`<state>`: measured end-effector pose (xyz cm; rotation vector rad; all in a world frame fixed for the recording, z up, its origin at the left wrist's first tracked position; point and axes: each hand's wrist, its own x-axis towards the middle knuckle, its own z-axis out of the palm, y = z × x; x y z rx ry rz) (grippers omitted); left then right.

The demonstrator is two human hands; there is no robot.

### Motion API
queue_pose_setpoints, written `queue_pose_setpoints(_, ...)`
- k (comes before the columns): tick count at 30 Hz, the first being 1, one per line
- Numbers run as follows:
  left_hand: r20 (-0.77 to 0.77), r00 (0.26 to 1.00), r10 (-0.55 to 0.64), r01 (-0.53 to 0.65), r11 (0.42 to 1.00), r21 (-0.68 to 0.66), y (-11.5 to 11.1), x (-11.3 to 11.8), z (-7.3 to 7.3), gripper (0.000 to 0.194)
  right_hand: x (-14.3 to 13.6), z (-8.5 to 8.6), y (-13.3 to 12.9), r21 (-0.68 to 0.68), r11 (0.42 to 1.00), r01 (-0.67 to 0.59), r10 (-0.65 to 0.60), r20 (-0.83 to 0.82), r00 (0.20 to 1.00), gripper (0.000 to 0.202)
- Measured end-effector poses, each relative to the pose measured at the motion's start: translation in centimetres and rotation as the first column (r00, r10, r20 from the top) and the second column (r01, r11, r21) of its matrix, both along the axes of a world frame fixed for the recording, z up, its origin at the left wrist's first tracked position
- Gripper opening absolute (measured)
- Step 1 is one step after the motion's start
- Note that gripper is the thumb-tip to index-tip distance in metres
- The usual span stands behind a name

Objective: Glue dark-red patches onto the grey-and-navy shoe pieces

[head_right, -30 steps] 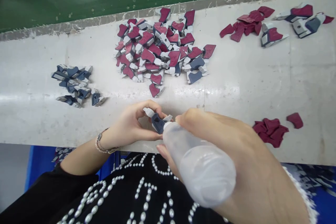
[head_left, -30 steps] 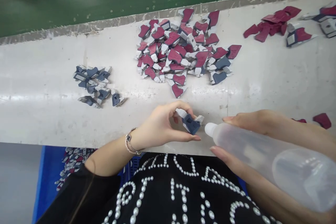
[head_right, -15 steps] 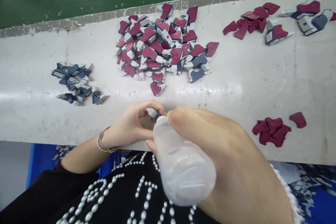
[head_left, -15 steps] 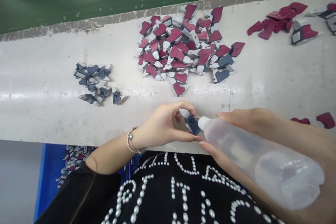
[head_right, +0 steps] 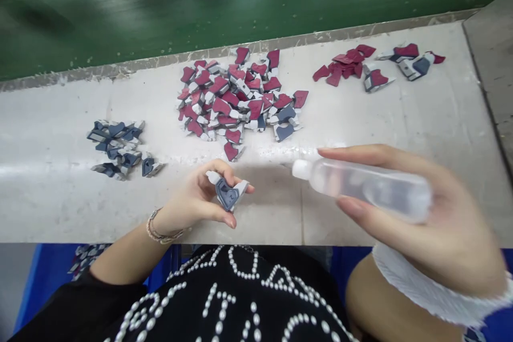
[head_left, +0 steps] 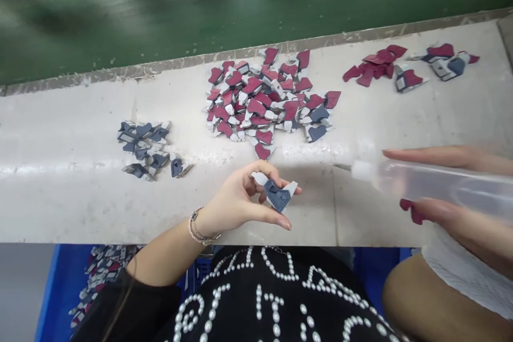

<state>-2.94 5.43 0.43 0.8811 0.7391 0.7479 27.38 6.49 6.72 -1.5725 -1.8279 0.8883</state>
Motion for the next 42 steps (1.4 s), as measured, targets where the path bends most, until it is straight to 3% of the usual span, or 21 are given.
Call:
queue_pose_setpoints(7,-0.020,1.000,0.012,-0.010,0.993,0.117,-0.1,0.1,0.1,0.047,-2.7,-3.4,0.9,-0.080,0.985,-0.152,0.121,-0.299,0.946,0.026)
queue_pose_setpoints(11,-0.176,0.983,0.050,-0.012,0.977,0.211,-0.3,-0.2,0.3,0.044,-4.7,-5.3,1.7,-0.063,0.967,-0.246,0.217,-0.293,0.931,0.028)
queue_pose_setpoints(15,-0.292,0.954,0.072,-0.005,0.975,0.222,-0.4,-0.5,-0.1,0.039,-5.9,-6.5,2.1,-0.093,0.960,-0.264,0.237,-0.230,0.944,0.034)
queue_pose_setpoints(18,-0.316,0.947,0.057,0.015,0.975,0.220,-0.4,-0.3,-0.1,0.036,-3.7,-5.7,1.3,-0.112,0.976,-0.186,0.173,-0.114,0.978,0.047)
queue_pose_setpoints(20,-0.318,0.947,0.040,0.037,0.972,0.232,-0.5,0.0,0.2,0.033,-0.5,-4.6,0.0,-0.113,0.993,-0.040,0.041,0.004,0.999,0.045)
queue_pose_setpoints(23,-0.333,0.943,0.016,0.075,0.964,0.257,-0.7,0.3,0.8,0.030,5.0,-3.6,-2.1,-0.114,0.968,0.222,-0.197,0.203,0.959,0.032)
queue_pose_setpoints(25,-0.356,0.934,0.007,0.095,0.958,0.270,-0.9,0.4,1.2,0.028,7.4,-3.8,-3.0,-0.134,0.946,0.295,-0.249,0.282,0.926,0.033)
queue_pose_setpoints(27,-0.377,0.926,0.016,0.100,0.953,0.287,-1.1,0.6,1.5,0.028,8.1,-4.6,-3.4,-0.177,0.937,0.300,-0.237,0.307,0.922,0.033)
queue_pose_setpoints(31,-0.399,0.915,0.062,0.064,0.954,0.294,-1.7,1.3,1.8,0.029,6.7,-6.1,-2.9,-0.257,0.929,0.268,-0.195,0.278,0.940,0.026)
queue_pose_setpoints(35,-0.371,0.922,0.112,-0.011,0.965,0.262,-2.8,2.0,1.4,0.031,6.3,-6.3,-2.3,-0.340,0.912,0.229,-0.161,0.217,0.963,0.024)
queue_pose_setpoints(42,-0.307,0.936,0.173,-0.129,0.979,0.157,-4.1,2.7,0.3,0.033,7.5,-6.2,-1.8,-0.208,0.952,0.227,-0.170,0.261,0.950,0.037)
